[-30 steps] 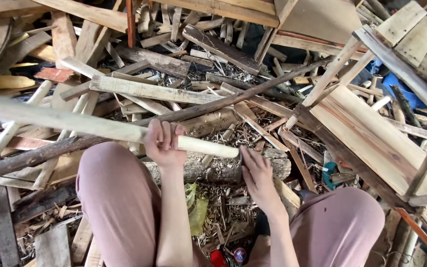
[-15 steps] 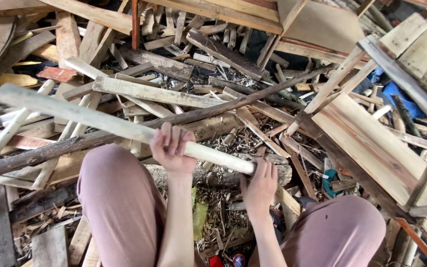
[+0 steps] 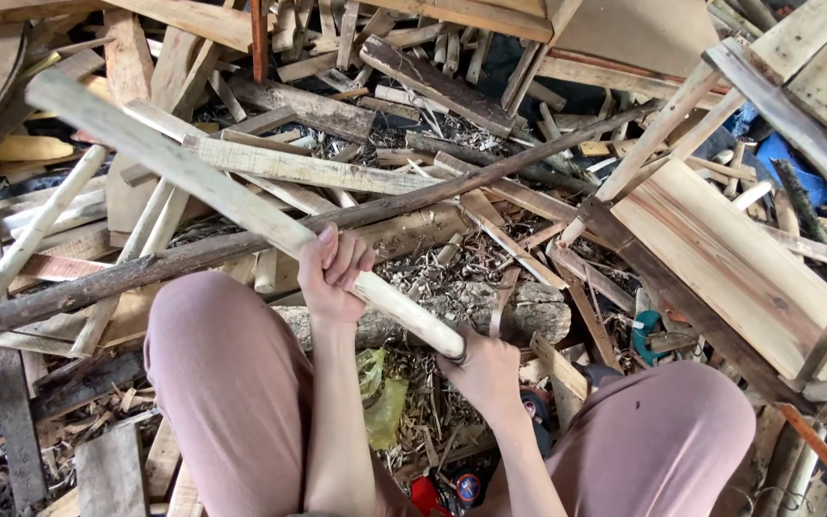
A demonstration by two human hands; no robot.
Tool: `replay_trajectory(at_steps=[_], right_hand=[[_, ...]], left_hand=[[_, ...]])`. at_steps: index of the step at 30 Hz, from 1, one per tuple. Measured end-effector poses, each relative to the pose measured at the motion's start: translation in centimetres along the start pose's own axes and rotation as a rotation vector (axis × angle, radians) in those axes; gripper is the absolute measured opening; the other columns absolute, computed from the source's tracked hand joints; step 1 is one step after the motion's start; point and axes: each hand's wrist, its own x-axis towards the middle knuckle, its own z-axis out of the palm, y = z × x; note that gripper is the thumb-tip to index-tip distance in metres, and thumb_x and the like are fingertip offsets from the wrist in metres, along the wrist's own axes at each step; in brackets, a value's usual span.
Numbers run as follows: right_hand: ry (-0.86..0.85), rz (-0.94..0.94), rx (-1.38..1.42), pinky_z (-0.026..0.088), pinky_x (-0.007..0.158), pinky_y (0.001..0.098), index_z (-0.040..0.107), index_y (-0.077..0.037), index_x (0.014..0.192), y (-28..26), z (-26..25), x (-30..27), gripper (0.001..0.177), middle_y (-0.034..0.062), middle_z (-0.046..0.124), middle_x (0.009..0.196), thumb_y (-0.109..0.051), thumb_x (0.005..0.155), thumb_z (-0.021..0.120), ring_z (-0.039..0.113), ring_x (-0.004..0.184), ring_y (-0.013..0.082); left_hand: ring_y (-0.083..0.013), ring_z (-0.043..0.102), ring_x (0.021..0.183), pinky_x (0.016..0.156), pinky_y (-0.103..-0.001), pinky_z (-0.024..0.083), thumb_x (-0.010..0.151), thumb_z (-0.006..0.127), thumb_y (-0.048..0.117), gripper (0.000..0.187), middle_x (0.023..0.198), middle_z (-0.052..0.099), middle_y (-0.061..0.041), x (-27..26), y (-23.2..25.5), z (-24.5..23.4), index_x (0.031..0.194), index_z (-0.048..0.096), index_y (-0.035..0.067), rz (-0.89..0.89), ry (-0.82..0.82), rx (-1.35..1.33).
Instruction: Sanding and scraping a wooden stick to smooth its surface while sitting on the workshop floor
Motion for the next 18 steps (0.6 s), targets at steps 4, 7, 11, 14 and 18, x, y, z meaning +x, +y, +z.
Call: replay_trajectory(at_steps=[4,7,11,14,18], right_hand=[[-0.329,0.053,0.295,0.055,0.068,0.0471,0.07,-0.015,0.079,-2.3,-4.4,-1.3,0.029,0.0152,0.073,0.067,-0.042,0.072,0.074,0.074,0.074,0.04],[-0.548,0.107,0.557,0.055,0.055,0.031,0.071,-0.003,0.084,-2.0,-3.5,-1.8,0.018,0.0145,0.074,0.069,-0.017,0.073,0.073,0.071,0.061,0.0259],[-0.969,0.136,1.143,0.053,0.032,0.0172,0.058,0.023,0.102,-2.9,-4.1,-3.1,0.047,0.0107,0.063,0.059,-0.01,0.071,0.072,0.058,0.037,0.0112],[-1.057,0.274,1.389,0.046,0.034,0.0227,0.057,0.014,0.088,-4.2,-4.9,-4.2,0.032,0.008,0.06,0.054,-0.005,0.07,0.075,0.054,0.037,0.0128],[-0.754,0.166,1.158,0.045,0.04,0.0237,0.063,0.0,0.074,-4.2,0.7,-3.7,0.013,0.0049,0.064,0.059,-0.004,0.075,0.075,0.056,0.043,0.0123]], left_hand=[[-0.0001,0.029,0.032,0.058,-0.021,0.052,0.099,0.054,0.024,0.039,0.039,0.029,0.014,0.1,-0.4,-1.3,0.063,0.037,0.028,-0.059,-0.116,-0.129],[-0.0006,0.034,0.034,0.047,-0.02,0.047,0.095,0.057,0.017,0.033,0.042,0.04,0.012,0.2,-1.3,-2.4,0.064,0.047,0.023,-0.102,-0.222,-0.363],[-0.0058,0.058,0.037,0.039,-0.018,0.054,0.092,0.07,0.006,0.02,0.053,0.064,0.004,0.4,-1.6,-3.6,0.073,0.065,0.006,-0.147,-0.527,-0.791],[-0.0045,0.058,0.038,0.04,-0.018,0.054,0.096,0.067,0.008,0.022,0.054,0.064,0.004,0.0,0.1,-1.0,0.074,0.066,0.007,-0.159,-0.531,-0.775],[-0.0042,0.028,0.037,0.039,-0.018,0.033,0.092,0.066,0.014,0.031,0.048,0.037,0.009,0.3,-0.4,1.1,0.066,0.049,0.017,-0.138,-0.197,-0.169]])
